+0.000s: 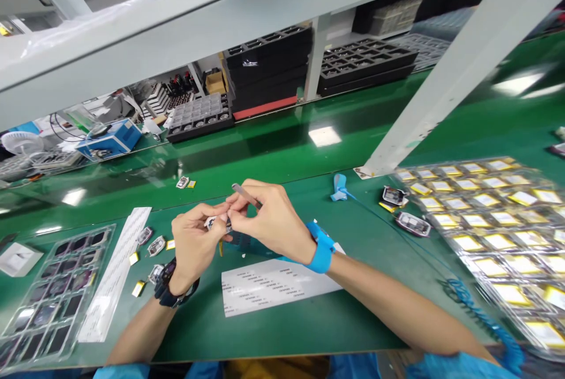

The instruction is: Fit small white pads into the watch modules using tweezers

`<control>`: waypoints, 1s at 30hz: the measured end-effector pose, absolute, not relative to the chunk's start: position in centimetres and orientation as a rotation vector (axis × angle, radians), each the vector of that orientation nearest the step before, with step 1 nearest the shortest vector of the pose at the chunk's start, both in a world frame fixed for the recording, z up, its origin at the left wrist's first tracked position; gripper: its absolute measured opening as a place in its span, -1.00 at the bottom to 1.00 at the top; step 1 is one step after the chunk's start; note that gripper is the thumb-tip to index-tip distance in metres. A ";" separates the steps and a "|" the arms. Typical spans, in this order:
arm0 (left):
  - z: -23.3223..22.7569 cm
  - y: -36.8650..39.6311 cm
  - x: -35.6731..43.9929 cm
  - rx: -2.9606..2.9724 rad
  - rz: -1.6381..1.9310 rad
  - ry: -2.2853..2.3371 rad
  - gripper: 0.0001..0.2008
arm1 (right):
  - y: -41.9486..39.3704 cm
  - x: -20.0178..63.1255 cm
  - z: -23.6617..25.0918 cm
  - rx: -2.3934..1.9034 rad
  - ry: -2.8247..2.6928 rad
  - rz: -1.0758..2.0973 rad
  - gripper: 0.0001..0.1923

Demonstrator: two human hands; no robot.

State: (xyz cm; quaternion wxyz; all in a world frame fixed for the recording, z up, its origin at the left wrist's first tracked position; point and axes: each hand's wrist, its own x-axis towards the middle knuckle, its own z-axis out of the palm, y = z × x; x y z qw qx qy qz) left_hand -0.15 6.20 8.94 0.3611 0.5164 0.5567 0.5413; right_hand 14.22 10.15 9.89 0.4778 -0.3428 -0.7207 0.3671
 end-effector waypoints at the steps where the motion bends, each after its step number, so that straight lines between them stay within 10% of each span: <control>1: 9.1 6.3 -0.3 1.288 1.361 1.401 -0.92 | 10.3 14.3 9.8 -0.839 -1.778 0.848 -0.88; 19: 10.2 6.2 -1.1 1.188 1.134 1.123 -0.56 | 11.2 15.7 10.0 -0.496 -2.090 0.326 -0.79; 26: 8.2 7.5 -1.2 1.959 0.955 1.640 -0.72 | 12.1 18.1 7.5 -0.854 -1.799 0.908 -0.21; 30: 6.7 8.8 -1.4 1.963 1.023 1.941 -0.74 | 11.8 18.6 3.2 -1.012 -1.609 1.369 -0.27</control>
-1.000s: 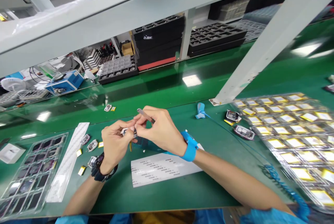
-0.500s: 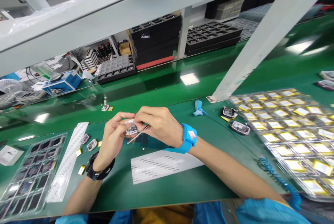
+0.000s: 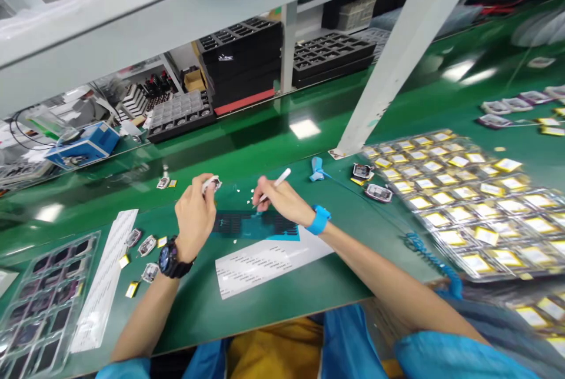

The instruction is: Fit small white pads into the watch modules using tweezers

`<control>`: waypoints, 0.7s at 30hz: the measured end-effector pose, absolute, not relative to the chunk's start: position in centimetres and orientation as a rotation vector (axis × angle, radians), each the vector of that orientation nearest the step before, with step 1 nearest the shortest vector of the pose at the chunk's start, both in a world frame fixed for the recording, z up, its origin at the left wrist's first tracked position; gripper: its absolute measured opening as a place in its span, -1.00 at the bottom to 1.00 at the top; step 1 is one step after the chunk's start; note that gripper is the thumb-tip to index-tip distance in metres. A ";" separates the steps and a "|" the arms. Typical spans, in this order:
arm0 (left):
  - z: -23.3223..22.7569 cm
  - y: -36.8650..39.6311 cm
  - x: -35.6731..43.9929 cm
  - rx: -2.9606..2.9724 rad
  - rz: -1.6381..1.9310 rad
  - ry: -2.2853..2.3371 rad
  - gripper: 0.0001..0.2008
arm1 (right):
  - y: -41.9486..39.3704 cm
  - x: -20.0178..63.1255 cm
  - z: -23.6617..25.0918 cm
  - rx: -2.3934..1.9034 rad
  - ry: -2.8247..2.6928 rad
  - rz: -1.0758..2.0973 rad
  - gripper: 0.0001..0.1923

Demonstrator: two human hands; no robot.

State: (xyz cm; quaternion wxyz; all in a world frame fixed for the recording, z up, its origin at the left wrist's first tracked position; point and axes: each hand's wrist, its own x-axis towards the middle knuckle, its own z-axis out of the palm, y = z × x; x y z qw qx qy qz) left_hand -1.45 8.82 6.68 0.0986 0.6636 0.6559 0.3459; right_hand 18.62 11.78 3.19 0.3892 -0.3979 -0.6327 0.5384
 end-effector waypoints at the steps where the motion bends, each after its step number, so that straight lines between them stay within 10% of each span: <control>1: 6.3 9.2 -1.7 1.864 1.060 1.904 -0.76 | 11.5 18.5 2.2 -1.018 -1.609 1.395 -0.37; 11: 1.1 8.8 -2.9 0.726 1.140 1.123 -0.65 | 10.3 16.8 -2.5 -1.157 -1.590 1.338 -0.91; 21: -1.3 7.6 -2.1 0.597 1.121 1.230 -0.87 | 10.5 16.5 -2.6 -1.199 -1.617 1.322 -0.94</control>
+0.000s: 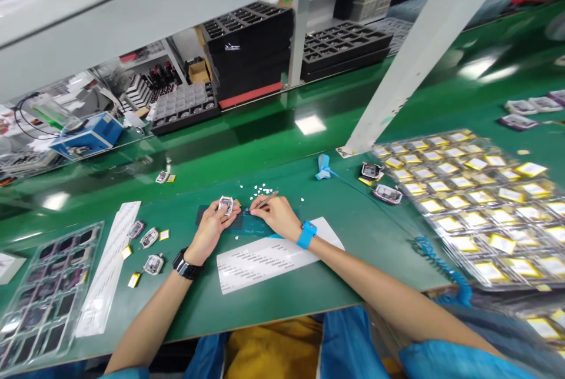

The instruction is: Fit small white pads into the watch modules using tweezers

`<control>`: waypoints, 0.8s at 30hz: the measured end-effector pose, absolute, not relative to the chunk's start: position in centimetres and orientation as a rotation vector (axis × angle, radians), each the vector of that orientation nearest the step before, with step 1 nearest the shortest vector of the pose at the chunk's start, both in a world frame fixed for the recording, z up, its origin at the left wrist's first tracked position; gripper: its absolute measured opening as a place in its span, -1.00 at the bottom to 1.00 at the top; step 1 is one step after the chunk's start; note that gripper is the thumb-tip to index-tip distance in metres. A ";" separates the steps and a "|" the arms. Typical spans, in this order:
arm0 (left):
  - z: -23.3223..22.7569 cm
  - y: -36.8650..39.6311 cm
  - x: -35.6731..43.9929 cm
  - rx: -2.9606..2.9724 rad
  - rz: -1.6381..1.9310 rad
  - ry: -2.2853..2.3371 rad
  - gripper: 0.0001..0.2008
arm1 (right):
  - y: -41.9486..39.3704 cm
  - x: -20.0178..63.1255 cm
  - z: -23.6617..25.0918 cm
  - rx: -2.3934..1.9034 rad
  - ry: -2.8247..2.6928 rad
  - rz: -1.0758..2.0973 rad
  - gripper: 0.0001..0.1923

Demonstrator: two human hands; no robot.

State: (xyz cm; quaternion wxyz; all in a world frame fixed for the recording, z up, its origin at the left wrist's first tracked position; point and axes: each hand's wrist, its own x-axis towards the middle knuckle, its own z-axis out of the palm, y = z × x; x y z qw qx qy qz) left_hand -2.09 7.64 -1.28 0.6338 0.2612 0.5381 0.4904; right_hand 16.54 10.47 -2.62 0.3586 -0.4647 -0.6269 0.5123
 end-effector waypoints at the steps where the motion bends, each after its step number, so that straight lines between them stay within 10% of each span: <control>1: -1.3 7.7 -2.0 0.583 1.123 1.237 -0.89 | 10.6 16.5 -2.6 -1.197 -1.607 1.341 -0.93; 14: 0.3 7.6 -2.3 0.550 1.130 1.173 -0.65 | 11.1 17.6 -1.1 -1.112 -1.438 1.544 -0.53; 24: 2.8 5.4 -1.0 0.688 1.178 1.029 -0.62 | 8.6 15.8 4.6 -0.902 -1.692 1.093 -0.85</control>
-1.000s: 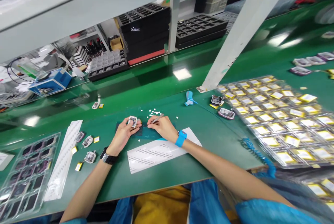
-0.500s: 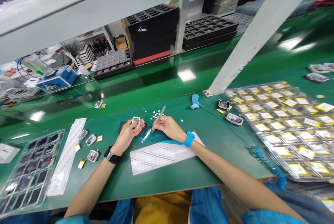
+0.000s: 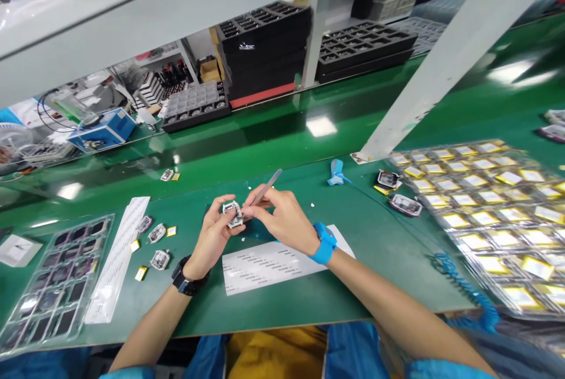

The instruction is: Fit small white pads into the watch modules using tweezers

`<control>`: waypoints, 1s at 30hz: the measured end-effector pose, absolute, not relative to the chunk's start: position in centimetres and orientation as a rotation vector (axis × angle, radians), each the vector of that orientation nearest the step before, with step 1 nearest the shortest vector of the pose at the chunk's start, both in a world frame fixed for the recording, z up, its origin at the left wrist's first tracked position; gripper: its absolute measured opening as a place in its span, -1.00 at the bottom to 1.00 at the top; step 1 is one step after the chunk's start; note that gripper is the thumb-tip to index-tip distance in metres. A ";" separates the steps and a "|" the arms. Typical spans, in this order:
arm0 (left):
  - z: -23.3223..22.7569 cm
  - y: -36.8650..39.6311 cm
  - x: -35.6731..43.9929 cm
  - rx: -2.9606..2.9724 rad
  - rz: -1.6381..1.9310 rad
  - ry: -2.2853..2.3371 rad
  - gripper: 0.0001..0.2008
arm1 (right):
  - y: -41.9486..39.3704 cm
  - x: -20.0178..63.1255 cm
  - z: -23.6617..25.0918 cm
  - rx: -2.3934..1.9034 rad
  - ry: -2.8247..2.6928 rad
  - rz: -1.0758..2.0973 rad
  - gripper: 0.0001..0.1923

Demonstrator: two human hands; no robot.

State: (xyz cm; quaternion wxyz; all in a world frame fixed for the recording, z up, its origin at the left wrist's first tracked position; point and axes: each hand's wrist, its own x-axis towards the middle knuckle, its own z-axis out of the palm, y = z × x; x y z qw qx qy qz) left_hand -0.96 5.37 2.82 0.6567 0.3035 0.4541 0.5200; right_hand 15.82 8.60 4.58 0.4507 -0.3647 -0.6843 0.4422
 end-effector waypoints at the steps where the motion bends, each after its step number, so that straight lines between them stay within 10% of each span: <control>1: 2.9 5.2 -0.9 0.701 1.176 1.027 -0.59 | 8.4 15.7 4.5 -0.893 -1.720 1.058 -0.88; 30: 2.7 4.7 -1.4 0.615 1.109 0.981 -0.58 | 7.6 15.5 3.2 -0.953 -1.771 1.087 -0.84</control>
